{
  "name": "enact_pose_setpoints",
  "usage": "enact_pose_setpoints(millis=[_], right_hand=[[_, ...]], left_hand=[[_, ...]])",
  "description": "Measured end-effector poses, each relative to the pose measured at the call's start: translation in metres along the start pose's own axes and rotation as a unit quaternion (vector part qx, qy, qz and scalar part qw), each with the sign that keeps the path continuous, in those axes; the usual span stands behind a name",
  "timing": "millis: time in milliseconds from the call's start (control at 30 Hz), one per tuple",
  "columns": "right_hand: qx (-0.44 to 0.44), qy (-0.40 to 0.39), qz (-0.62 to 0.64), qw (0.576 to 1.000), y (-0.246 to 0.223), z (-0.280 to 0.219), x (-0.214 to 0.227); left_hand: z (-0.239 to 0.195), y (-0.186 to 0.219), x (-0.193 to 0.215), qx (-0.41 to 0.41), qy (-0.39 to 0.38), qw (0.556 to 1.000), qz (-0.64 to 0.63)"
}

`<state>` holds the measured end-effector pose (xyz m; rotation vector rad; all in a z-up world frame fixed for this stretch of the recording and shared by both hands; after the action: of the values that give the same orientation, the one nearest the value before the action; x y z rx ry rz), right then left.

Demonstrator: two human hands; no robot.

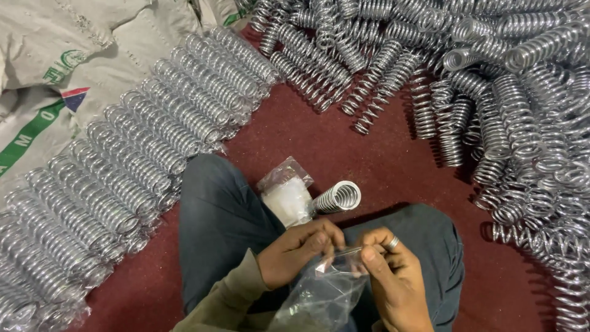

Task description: The person is sitting on the floor, picking up individual metal springs from a large pile and placing them into small, clear plastic bags.

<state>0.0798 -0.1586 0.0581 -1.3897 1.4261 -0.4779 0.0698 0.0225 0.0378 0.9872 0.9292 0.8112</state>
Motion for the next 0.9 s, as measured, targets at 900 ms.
enact_pose_setpoints(millis=[900], right_hand=[[-0.075, 0.121, -0.219, 0.965, 0.076, 0.157, 0.075]], left_hand=[[0.05, -0.131, 0.086, 0.198, 0.171, 0.95, 0.173]])
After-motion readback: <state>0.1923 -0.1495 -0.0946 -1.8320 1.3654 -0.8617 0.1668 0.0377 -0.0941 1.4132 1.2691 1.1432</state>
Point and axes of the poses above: each hand's wrist, its own z-axis towards the middle knuckle, its own x-axis out of the back of the hand, y = z × x, the point moved 3 cm from there along z, towards the middle knuckle, and after that the axes turned 15 degrees about -x, right-handed, at the moved point
